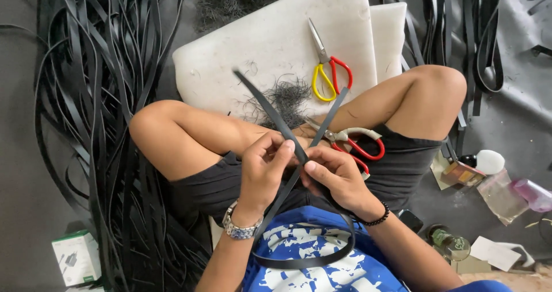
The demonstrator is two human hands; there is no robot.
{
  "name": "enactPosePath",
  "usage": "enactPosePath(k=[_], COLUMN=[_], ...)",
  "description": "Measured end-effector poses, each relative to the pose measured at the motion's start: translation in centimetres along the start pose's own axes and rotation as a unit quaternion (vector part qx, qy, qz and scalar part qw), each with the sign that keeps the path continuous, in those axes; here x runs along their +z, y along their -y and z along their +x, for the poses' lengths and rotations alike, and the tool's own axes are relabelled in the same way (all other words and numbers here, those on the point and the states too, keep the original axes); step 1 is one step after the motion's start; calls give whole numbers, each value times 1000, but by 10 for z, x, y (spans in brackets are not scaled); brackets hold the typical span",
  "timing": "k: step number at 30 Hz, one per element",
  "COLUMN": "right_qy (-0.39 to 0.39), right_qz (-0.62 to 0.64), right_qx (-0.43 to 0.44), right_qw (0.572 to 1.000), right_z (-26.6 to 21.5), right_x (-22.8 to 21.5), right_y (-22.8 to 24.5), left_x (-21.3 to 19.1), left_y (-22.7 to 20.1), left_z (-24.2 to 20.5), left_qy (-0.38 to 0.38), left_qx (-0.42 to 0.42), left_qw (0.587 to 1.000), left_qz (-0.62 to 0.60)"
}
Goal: Trimming the edges of a long black leather or rubber strip using scissors while sitting on a foam pad.
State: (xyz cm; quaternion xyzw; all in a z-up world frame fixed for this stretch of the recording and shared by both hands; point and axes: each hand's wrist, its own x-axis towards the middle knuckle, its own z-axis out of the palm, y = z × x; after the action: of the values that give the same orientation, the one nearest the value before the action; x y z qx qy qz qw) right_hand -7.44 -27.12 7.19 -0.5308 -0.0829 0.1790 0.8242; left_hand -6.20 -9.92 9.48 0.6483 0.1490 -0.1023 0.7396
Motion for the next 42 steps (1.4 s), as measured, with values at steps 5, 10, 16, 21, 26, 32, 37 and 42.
enactPosePath(k=[5, 10, 16, 21, 26, 32, 37, 42], right_qy=[-4, 15, 23, 12, -10, -5, 10, 101], right_qz=[-17, -106, -42, 45, 16, -81, -147, -128], right_qx=[-30, -125, -130, -46, -1, -73, -107, -107], right_qw=[999, 986, 990, 998, 1000, 994, 983, 981], right_z=[2, 4, -2, -7, -6, -1, -4, -6], right_x=[1, 2, -3, -2, 0, 5, 11, 42], right_y=[1, 6, -6, -5, 6, 15, 19, 56], left_x=[4, 13, 17, 14, 14, 21, 15, -32], left_y=[-1, 9, 14, -3, -11, -15, 6, 22], left_z=[-6, -15, -15, -16, -19, -23, -11, 10], left_qy=[15, 18, 18, -30, -37, -20, -57, -200], left_qx=[-9, -86, -85, -2, 49, -3, -16, -12], left_qw=[1000, 979, 972, 998, 998, 997, 995, 962], left_qz=[-24, -182, -217, -54, 34, -77, -77, -188])
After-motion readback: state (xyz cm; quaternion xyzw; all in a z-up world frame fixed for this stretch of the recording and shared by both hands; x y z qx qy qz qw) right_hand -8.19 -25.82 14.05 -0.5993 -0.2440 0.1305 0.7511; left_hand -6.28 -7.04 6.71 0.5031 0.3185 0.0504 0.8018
